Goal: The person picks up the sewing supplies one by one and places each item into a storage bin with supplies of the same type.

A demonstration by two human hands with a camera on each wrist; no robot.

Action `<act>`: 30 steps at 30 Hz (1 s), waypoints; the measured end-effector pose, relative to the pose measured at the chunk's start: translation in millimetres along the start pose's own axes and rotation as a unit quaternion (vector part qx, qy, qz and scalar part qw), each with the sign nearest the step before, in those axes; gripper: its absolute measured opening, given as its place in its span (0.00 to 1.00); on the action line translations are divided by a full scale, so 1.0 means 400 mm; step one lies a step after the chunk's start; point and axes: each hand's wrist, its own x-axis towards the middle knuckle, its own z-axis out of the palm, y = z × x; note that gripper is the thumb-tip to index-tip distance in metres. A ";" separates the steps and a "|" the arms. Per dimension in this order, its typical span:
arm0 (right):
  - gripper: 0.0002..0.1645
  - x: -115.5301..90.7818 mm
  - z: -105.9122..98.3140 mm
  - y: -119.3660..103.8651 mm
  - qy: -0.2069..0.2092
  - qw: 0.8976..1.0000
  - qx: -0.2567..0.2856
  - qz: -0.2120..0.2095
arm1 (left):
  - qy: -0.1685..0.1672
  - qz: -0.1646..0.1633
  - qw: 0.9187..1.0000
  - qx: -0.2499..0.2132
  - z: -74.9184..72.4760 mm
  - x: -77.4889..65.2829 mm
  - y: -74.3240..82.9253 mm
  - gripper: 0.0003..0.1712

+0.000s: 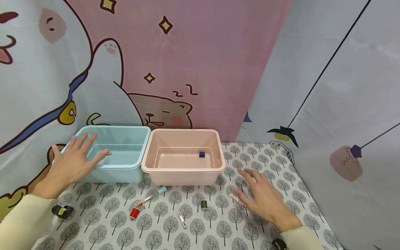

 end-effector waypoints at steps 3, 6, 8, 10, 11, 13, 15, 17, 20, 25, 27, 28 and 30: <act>0.45 -0.008 0.007 0.010 -0.007 1.000 0.009 -0.003 | -0.006 -0.007 1.000 0.000 -0.003 0.005 -0.021 0.60; 0.44 -0.016 0.016 0.017 -0.012 1.000 0.012 -0.008 | -0.007 -0.012 1.000 -0.006 -0.005 0.007 -0.037 0.60; 0.44 -0.019 0.020 0.020 -0.017 1.000 0.013 -0.008 | -0.007 -0.016 1.000 -0.011 -0.005 0.008 -0.045 0.59; 0.45 -0.022 0.024 0.021 -0.025 1.000 0.015 -0.005 | -0.006 -0.017 1.000 -0.013 -0.004 0.009 -0.053 0.59; 0.45 -0.023 0.025 0.021 -0.030 0.999 0.016 -0.004 | -0.007 -0.019 1.000 -0.014 -0.004 0.009 -0.056 0.59; 0.45 -0.025 0.027 0.021 -0.036 0.999 0.021 -0.005 | -0.008 -0.021 1.000 -0.015 -0.003 0.009 -0.064 0.59; 0.45 -0.029 0.029 0.019 -0.041 0.999 0.025 -0.004 | -0.009 -0.023 1.000 -0.017 -0.001 0.007 -0.071 0.59; 0.45 -0.033 0.032 0.018 -0.042 0.999 0.029 -0.006 | -0.010 -0.026 0.999 -0.018 0.002 0.006 -0.079 0.59; 0.45 -0.038 0.040 0.017 -0.044 0.999 0.032 -0.004 | -0.010 -0.026 0.999 -0.023 0.006 0.001 -0.090 0.59; 0.43 -0.042 0.055 0.016 -0.040 0.998 0.048 -0.018 | -0.011 -0.021 0.999 -0.027 0.010 -0.004 -0.103 0.58; 0.42 -0.044 0.058 0.014 -0.040 0.997 0.058 -0.023 | -0.013 -0.021 0.999 -0.025 0.011 -0.005 -0.106 0.59; 0.41 -0.045 0.059 0.014 -0.042 0.997 0.063 -0.023 | -0.014 -0.020 0.999 -0.022 0.011 -0.005 -0.107 0.59; 0.41 -0.046 0.062 0.013 -0.047 0.996 0.072 -0.023 | -0.017 -0.019 1.000 -0.018 0.013 -0.005 -0.109 0.59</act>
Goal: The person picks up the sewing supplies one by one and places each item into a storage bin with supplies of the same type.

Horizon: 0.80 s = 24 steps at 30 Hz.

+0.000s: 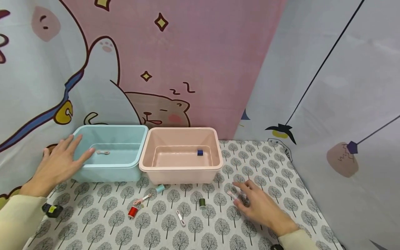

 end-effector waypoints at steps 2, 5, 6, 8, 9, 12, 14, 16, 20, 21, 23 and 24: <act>0.39 0.001 0.002 0.000 -0.006 1.000 0.008 0.001 | -0.001 0.002 1.000 0.005 0.002 0.001 -0.003 0.59; 0.37 0.001 0.006 0.002 -0.018 1.000 0.020 0.002 | -0.002 0.008 1.000 0.016 0.005 0.002 -0.008 0.60; 0.36 0.001 0.008 0.003 -0.022 0.999 0.025 0.001 | -0.002 0.010 1.000 0.019 0.005 0.001 -0.009 0.60; 0.35 0.001 0.010 0.005 -0.027 0.999 0.033 -0.001 | -0.002 0.013 1.000 0.022 0.006 0.001 -0.012 0.60; 0.35 0.001 0.011 0.005 -0.029 0.999 0.037 -0.003 | -0.003 0.015 1.000 0.023 0.006 0.001 -0.013 0.60; 0.33 0.005 0.012 0.006 -0.030 0.998 0.045 -0.008 | -0.004 0.016 1.000 0.023 0.007 -0.002 -0.017 0.60; 0.31 0.008 0.013 0.007 -0.028 0.998 0.048 -0.013 | -0.005 0.018 1.000 0.021 0.007 -0.003 -0.018 0.60; 0.29 0.011 0.015 0.007 -0.024 0.998 0.047 -0.021 | -0.007 0.018 1.000 0.018 0.007 -0.003 -0.018 0.61; 0.25 0.018 0.021 0.007 -0.014 0.998 0.039 -0.039 | -0.013 0.017 1.000 0.010 0.007 -0.006 -0.018 0.61; 0.24 0.018 0.023 0.007 -0.012 0.998 0.038 -0.042 | -0.013 0.016 1.000 0.010 0.007 -0.006 -0.018 0.61; 0.22 0.021 0.026 0.006 -0.014 0.998 0.038 -0.045 | -0.015 0.015 1.000 0.009 0.007 -0.008 -0.018 0.62; 0.21 0.023 0.028 0.006 -0.016 0.998 0.039 -0.047 | -0.016 0.015 1.000 0.008 0.007 -0.008 -0.019 0.62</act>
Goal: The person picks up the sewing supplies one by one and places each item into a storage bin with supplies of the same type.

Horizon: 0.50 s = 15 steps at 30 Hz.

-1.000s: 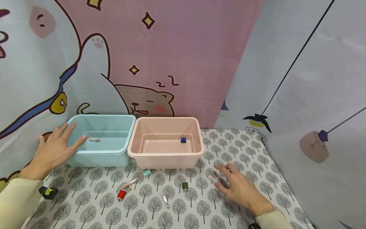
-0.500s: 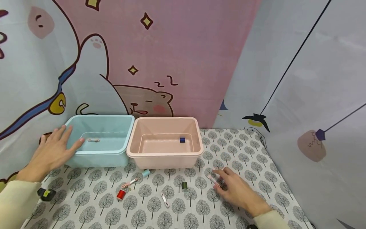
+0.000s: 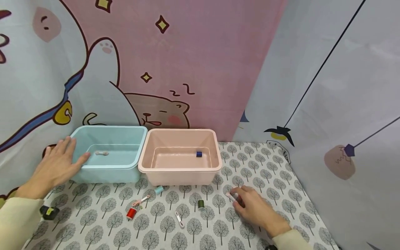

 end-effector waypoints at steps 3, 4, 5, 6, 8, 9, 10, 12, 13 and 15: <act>0.19 0.004 0.002 -0.001 -0.005 1.000 0.004 -0.006 | -0.003 0.000 1.000 -0.003 -0.002 -0.001 -0.001 0.61; 0.19 0.006 0.002 -0.002 -0.006 1.000 0.004 -0.008 | -0.005 0.001 1.000 -0.004 -0.003 -0.002 -0.002 0.62; 0.18 0.007 0.001 -0.003 -0.007 1.000 0.007 -0.008 | -0.007 0.002 1.000 -0.006 -0.004 -0.003 -0.003 0.62; 0.18 0.008 0.000 -0.003 -0.007 1.000 0.009 -0.008 | -0.008 0.003 1.000 -0.007 -0.004 -0.004 -0.004 0.62; 0.18 0.010 0.001 -0.009 -0.008 1.000 0.013 -0.004 | -0.016 0.006 1.000 -0.007 -0.010 -0.005 -0.008 0.62; 0.19 0.010 0.001 -0.011 -0.007 1.000 0.013 -0.003 | -0.021 0.007 1.000 -0.007 -0.011 -0.006 -0.011 0.62; 0.19 0.010 0.001 -0.013 -0.007 1.000 0.013 -0.002 | -0.028 0.008 1.000 -0.008 -0.013 -0.006 -0.013 0.62; 0.19 0.009 0.001 -0.017 -0.006 1.000 0.011 0.004 | -0.039 0.011 0.999 -0.008 -0.015 -0.007 -0.016 0.61; 0.19 0.009 0.001 -0.019 -0.006 1.000 0.009 0.007 | -0.043 0.012 0.999 -0.007 -0.017 -0.007 -0.017 0.61; 0.19 0.008 0.003 -0.021 -0.004 1.000 0.008 0.010 | -0.047 0.014 0.999 -0.005 -0.018 -0.008 -0.019 0.61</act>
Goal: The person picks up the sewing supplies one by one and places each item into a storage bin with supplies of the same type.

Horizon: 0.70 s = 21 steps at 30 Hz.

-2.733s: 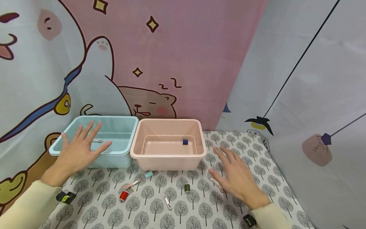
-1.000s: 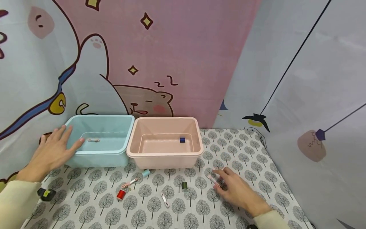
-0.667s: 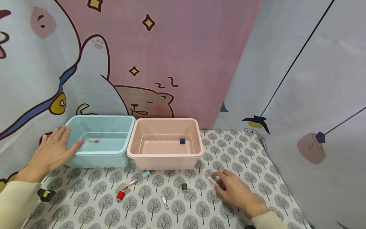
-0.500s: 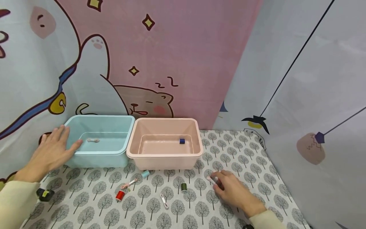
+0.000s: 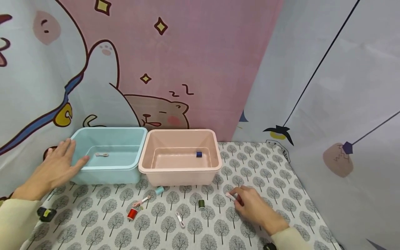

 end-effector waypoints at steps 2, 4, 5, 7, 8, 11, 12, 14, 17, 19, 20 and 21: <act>0.19 0.001 -0.003 0.000 -0.002 1.000 0.004 0.005 | 0.002 0.001 1.000 0.003 0.000 0.000 0.001 0.61; 0.19 0.002 -0.005 -0.001 -0.002 1.000 0.005 0.003 | 0.004 0.001 1.000 0.004 0.001 0.000 0.001 0.62; 0.20 0.002 -0.006 0.000 -0.001 1.000 0.004 0.000 | 0.005 0.001 1.000 0.005 0.002 0.000 0.001 0.62; 0.20 0.001 -0.010 -0.001 0.000 1.000 0.007 0.003 | 0.005 0.002 1.000 0.005 0.003 0.000 0.000 0.62; 0.20 0.002 -0.014 -0.002 0.001 1.000 0.008 0.005 | 0.006 0.003 1.000 0.005 0.003 0.000 -0.001 0.62; 0.21 0.003 -0.025 -0.004 0.000 1.000 0.007 0.019 | 0.011 0.006 1.000 0.008 0.003 0.001 -0.003 0.62; 0.21 0.004 -0.030 -0.006 -0.001 1.000 0.008 0.025 | 0.013 0.008 1.000 0.009 0.003 0.001 -0.003 0.62; 0.21 0.008 -0.039 -0.008 0.001 1.000 -0.002 0.030 | 0.019 0.011 1.000 0.010 0.003 0.002 -0.005 0.62; 0.21 0.015 -0.054 -0.013 0.011 0.999 -0.015 0.030 | 0.022 0.012 1.000 0.009 0.005 0.003 -0.007 0.62; 0.20 0.020 -0.067 -0.019 0.022 0.999 -0.016 0.029 | 0.020 0.011 1.000 0.008 0.006 0.003 -0.008 0.62; 0.20 0.022 -0.074 -0.023 0.028 0.999 -0.016 0.026 | 0.019 0.011 1.000 0.008 0.007 0.003 -0.008 0.62; 0.20 0.026 -0.081 -0.026 0.034 0.999 -0.017 0.024 | 0.019 0.011 1.000 0.009 0.008 0.003 -0.008 0.62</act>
